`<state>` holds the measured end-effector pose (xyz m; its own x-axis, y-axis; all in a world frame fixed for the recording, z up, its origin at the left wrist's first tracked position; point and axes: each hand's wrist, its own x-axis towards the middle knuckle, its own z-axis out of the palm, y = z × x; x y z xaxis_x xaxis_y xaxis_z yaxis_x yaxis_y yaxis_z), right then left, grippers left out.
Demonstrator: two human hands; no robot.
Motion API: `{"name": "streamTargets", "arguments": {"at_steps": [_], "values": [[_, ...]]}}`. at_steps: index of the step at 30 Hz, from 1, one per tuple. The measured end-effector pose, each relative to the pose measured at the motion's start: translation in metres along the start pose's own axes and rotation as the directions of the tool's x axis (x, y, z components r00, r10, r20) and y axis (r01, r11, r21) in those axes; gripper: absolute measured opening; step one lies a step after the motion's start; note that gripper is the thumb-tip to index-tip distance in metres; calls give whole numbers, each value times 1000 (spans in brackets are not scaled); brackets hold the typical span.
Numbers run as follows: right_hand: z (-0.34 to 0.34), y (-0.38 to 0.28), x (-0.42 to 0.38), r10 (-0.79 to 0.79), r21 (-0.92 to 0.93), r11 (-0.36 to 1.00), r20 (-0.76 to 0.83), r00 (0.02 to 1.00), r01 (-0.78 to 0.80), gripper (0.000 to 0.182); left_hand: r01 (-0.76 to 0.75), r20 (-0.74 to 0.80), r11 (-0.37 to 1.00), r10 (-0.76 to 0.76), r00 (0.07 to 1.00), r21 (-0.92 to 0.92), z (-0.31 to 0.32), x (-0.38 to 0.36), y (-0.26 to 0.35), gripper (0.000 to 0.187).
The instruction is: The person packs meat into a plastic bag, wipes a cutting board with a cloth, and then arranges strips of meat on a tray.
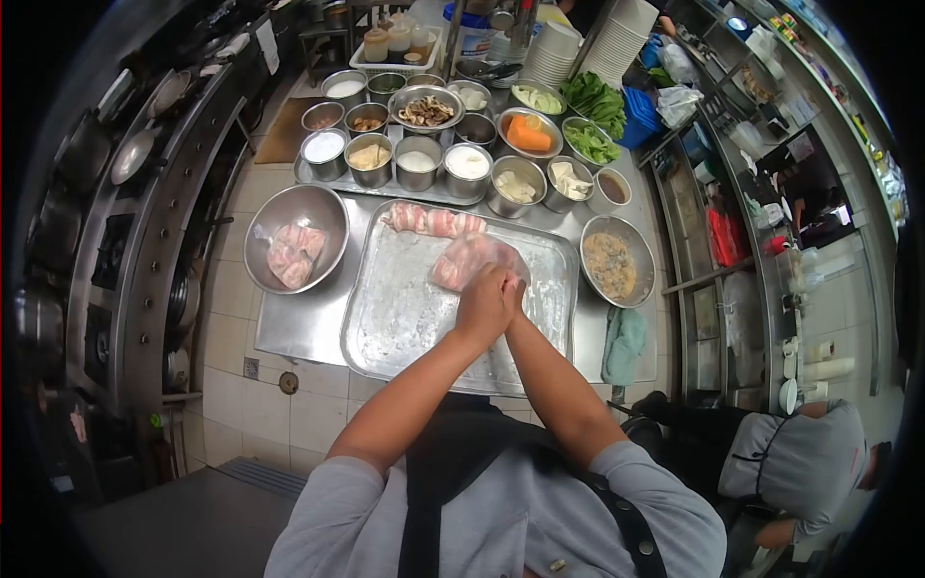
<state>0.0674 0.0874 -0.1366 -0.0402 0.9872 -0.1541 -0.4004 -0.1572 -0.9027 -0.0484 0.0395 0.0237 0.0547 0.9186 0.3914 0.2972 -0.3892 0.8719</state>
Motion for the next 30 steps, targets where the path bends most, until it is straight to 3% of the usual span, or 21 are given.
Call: {"name": "streamTargets", "arguments": {"at_steps": [3,9,15,18,22,26,30], "values": [[-15,11,8,33,48,998,-4,999,-33,10,7,-3,1000,-7,1000,16,1,4,1,7],[6,-32,1,-27,-140,990,40,999,32,11,-2,1,999,2,1000,47,4,10,2,8],[33,-55,-1,-75,-324,938,162,984,125,13,-24,36,999,25,999,-36,6,7,4,6],[38,-60,23,-46,-459,877,215,976,143,13,-120,58,993,119,991,-2,9,6,5,6],[49,-89,-9,-4,-625,750,321,947,215,14,-8,17,999,9,1000,-49,2,13,16,7],[68,-126,-38,-22,-507,824,420,907,255,15,116,-67,990,-121,990,-75,-10,19,12,9],[74,-116,-23,-157,-374,852,484,861,366,17,15,13,1000,-15,1000,10,-20,26,27,10]]}}
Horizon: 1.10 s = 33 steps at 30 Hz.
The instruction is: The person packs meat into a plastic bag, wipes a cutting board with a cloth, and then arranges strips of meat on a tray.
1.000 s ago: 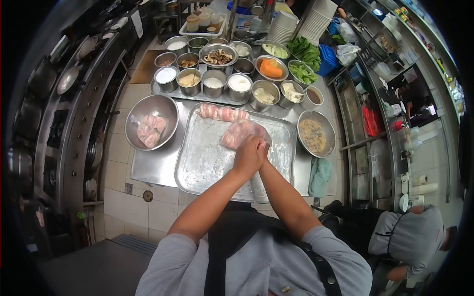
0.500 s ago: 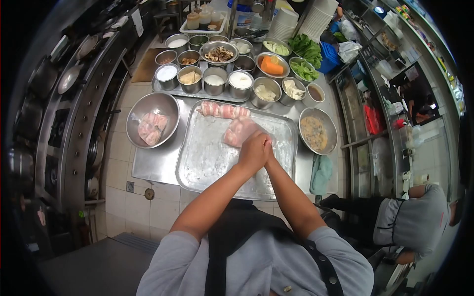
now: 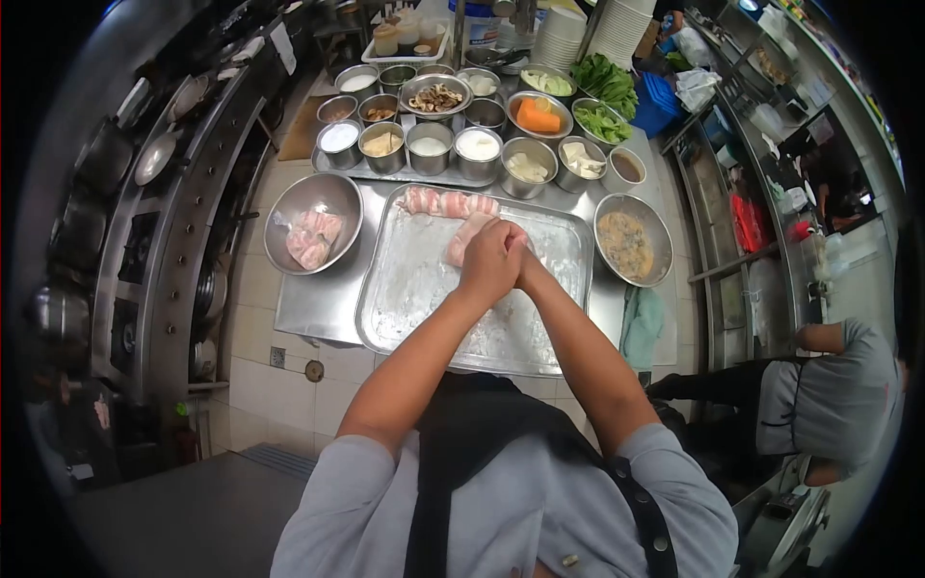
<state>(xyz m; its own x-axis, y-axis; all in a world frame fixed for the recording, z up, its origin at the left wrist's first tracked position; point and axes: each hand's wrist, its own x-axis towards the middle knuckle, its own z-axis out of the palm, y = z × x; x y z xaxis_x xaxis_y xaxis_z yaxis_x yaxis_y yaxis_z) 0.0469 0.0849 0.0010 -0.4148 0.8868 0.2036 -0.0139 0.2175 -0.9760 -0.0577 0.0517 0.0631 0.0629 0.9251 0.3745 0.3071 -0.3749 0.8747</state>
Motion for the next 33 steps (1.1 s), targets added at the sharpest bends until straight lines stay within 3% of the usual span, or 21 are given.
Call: {"name": "streamTargets", "arguments": {"at_steps": [7,9,10,14,16,18,19,21,23,24,25,26,27,29,30,32,33], "values": [[40,53,40,-252,130,960,8,968,249,19,-101,-61,991,107,992,86,-35,4,26,6],[56,57,45,-29,462,887,7,1000,23,20,-103,-75,987,112,991,121,-49,4,32,7],[61,56,46,-13,435,900,5,1000,9,21,-112,-76,986,122,990,120,-55,4,32,7],[83,46,35,-74,9,997,74,994,74,23,-71,-80,987,83,993,141,-73,-6,14,8],[85,32,24,-143,-275,943,176,974,188,25,40,-85,990,-28,996,135,-77,-13,-1,8],[75,9,8,10,-527,837,283,959,147,26,41,-103,990,-27,994,138,-78,-22,-25,9],[71,-10,4,329,-678,734,305,894,-39,28,94,-122,992,-84,989,81,-80,-27,-31,10],[61,-68,-22,159,-632,775,208,965,8,23,177,-159,982,-185,970,-61,-79,-39,-53,13],[33,-96,-25,185,-409,908,201,962,-89,17,234,-156,968,-245,957,-86,-83,-53,-47,11],[13,-79,-20,271,-313,922,100,957,-229,15,282,-149,954,-296,944,-105,-84,-59,-44,9],[-3,-61,-7,96,-498,863,-3,995,-84,15,295,-122,944,-313,942,-147,-81,-66,-48,11],[-9,-62,10,19,-711,698,-98,995,-83,18,301,-111,942,-318,942,-145,-78,-70,-46,11],[-20,-45,26,7,-776,624,-108,994,-89,25,304,-83,937,-321,943,-172,-76,-75,-41,13],[-32,-2,53,-153,-809,584,-36,988,61,33,271,-54,952,-281,958,-142,-72,-82,-32,21],[-37,22,62,-153,-810,583,-36,988,61,33,270,-54,952,-280,959,-143,-72,-86,-28,21],[-39,57,79,3,-939,341,54,999,50,45,137,-67,990,-136,988,11,-74,-93,-25,29],[-31,43,80,92,-944,329,20,996,-11,47,138,-71,990,-136,988,15,-76,-96,-24,29]]}}
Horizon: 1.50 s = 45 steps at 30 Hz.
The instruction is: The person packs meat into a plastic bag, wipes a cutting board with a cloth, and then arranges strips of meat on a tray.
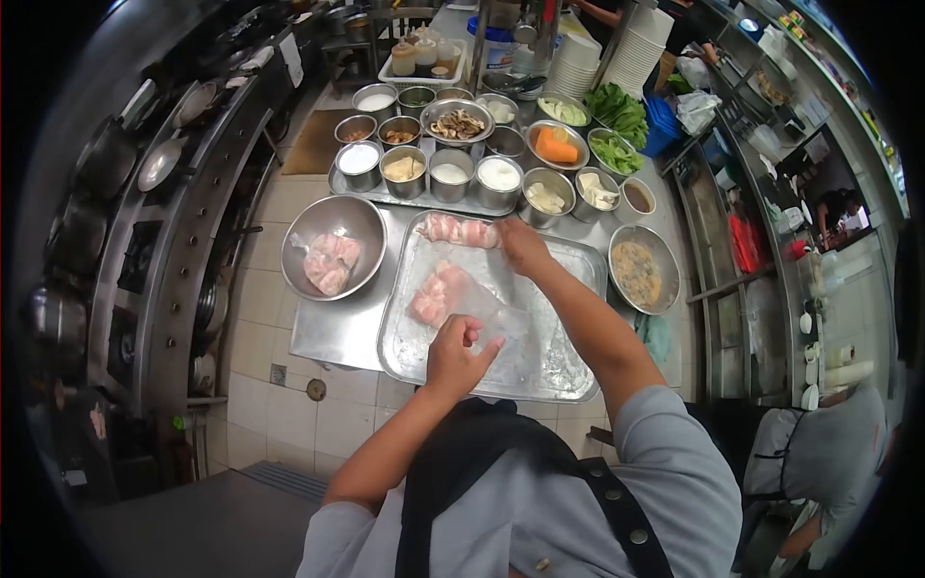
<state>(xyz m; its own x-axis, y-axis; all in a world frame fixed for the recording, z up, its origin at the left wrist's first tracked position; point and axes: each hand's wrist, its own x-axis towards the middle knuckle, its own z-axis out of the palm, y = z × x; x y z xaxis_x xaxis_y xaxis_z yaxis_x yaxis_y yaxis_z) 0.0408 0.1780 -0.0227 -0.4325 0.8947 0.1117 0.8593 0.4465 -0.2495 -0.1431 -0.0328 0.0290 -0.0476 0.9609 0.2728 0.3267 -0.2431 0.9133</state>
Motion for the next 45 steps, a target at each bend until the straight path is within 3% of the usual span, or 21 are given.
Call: {"name": "streamTargets", "arguments": {"at_steps": [2,7,10,13,16,19,20,21,22,24,25,27,31,33,34,36,39,40,41,43,45], "values": [[-2,-3,3,11,-21,1000,28,1000,-10,48,-43,-16,996,44,999,76,-2,-7,0,35],[0,5,7,12,52,998,114,993,-18,50,38,38,978,-47,998,203,-6,-13,0,42],[4,3,8,-101,66,993,-1,995,101,48,19,50,963,-34,998,269,-3,-11,6,45],[7,0,12,-113,36,993,109,988,109,44,-4,52,952,-12,999,306,4,-11,11,45],[6,-4,8,11,-25,1000,134,991,-7,44,-14,23,944,7,1000,330,11,-14,11,45],[4,1,-3,71,85,993,135,988,-83,42,-8,-8,933,12,1000,359,17,-20,9,42],[4,2,-7,203,342,908,149,968,-243,36,8,-15,929,-2,1000,370,19,-21,8,41],[6,5,-11,320,569,732,198,927,-374,29,6,-14,928,-1,1000,372,21,-22,7,41],[8,8,-15,320,570,731,197,927,-374,29,58,-28,936,-51,998,347,23,-23,6,39],[12,12,-22,380,885,98,390,839,-455,29,109,-43,941,-100,994,321,29,-25,5,37],[7,13,-31,377,884,96,392,839,-457,29,106,-55,946,-94,994,305,30,-26,6,33],[-11,14,-57,-20,800,-496,378,926,-337,30,115,-73,948,-97,993,296,31,-29,6,29],[-80,-31,-122,36,878,-388,317,948,-279,35,122,-107,979,-105,989,166,38,-31,-7,16],[-87,-40,-147,-123,864,-226,432,893,-449,34,126,-119,985,-112,986,114,39,-31,-7,12],[-83,-44,-152,-127,862,-224,436,891,-454,34,136,-110,988,-128,986,68,39,-33,-6,11],[-70,-58,-155,-164,790,-30,600,783,-612,33,147,-104,989,-144,984,23,38,-35,-3,9],[-42,-68,-134,-54,809,-55,582,811,-585,32,188,-56,982,-188,981,4,37,-40,3,7],[-36,-73,-128,-32,774,-234,599,800,-588,35,173,-40,984,-172,984,30,36,-42,6,7],[-29,-80,-124,-33,774,-230,600,799,-590,35,158,-24,986,-157,987,54,36,-44,7,7],[-16,-92,-116,42,811,-489,389,920,-321,36,125,-36,992,-124,992,28,35,-43,6,8],[-12,-96,-118,35,842,-406,403,914,-356,37,96,-59,995,-95,994,-2,35,-39,5,8]]}}
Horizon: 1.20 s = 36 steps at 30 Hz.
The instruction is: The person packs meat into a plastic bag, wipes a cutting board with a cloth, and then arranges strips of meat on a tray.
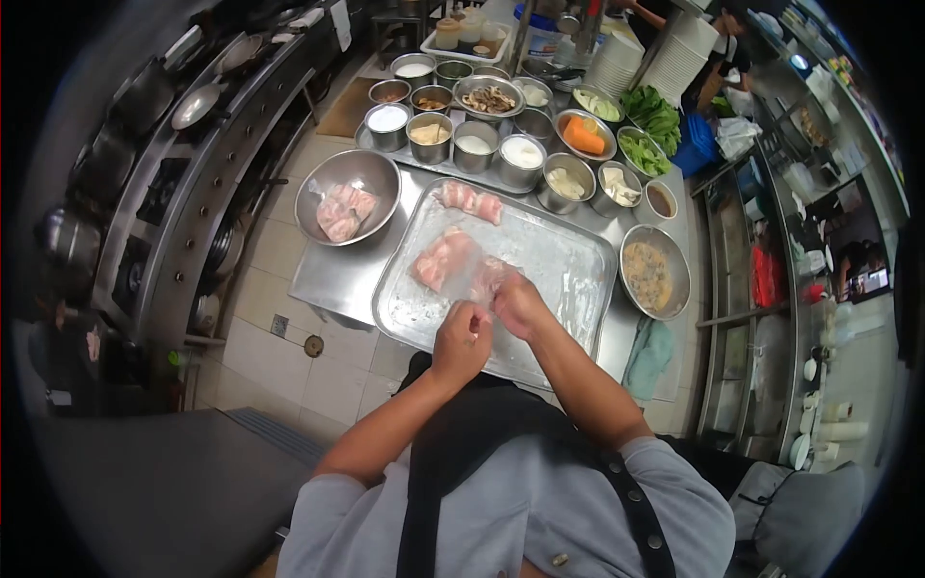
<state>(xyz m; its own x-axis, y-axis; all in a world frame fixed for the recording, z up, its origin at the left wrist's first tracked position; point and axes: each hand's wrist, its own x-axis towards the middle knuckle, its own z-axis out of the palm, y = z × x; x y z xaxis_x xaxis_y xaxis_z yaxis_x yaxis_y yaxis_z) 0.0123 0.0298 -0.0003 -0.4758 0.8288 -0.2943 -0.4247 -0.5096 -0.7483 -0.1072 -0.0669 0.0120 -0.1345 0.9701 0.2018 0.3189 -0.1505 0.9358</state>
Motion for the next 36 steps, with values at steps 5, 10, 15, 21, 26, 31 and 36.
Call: {"name": "streamTargets", "arguments": {"at_steps": [5,10,15,21,26,31,36], "values": [[4,12,-7,105,-245,964,-1,995,-102,39,33,-226,999,-37,973,-24,-4,24,-5,9],[9,14,-4,109,-693,691,-183,977,-207,21,-48,-123,999,51,991,21,-2,28,0,9],[-15,27,23,-90,-898,258,345,934,356,18,-188,-80,979,195,978,81,-11,27,10,9],[-5,21,3,-137,-889,115,428,893,443,14,-106,-37,993,108,993,50,-20,24,9,9],[-16,59,19,-173,-569,802,69,982,181,17,-140,-22,990,140,990,29,-19,21,6,10],[9,19,10,42,-937,133,331,943,323,20,-63,-20,998,63,998,-26,-22,23,5,10],[56,-77,-50,189,-938,287,254,949,194,21,45,-75,997,-50,996,-68,-36,25,-11,8]]}}
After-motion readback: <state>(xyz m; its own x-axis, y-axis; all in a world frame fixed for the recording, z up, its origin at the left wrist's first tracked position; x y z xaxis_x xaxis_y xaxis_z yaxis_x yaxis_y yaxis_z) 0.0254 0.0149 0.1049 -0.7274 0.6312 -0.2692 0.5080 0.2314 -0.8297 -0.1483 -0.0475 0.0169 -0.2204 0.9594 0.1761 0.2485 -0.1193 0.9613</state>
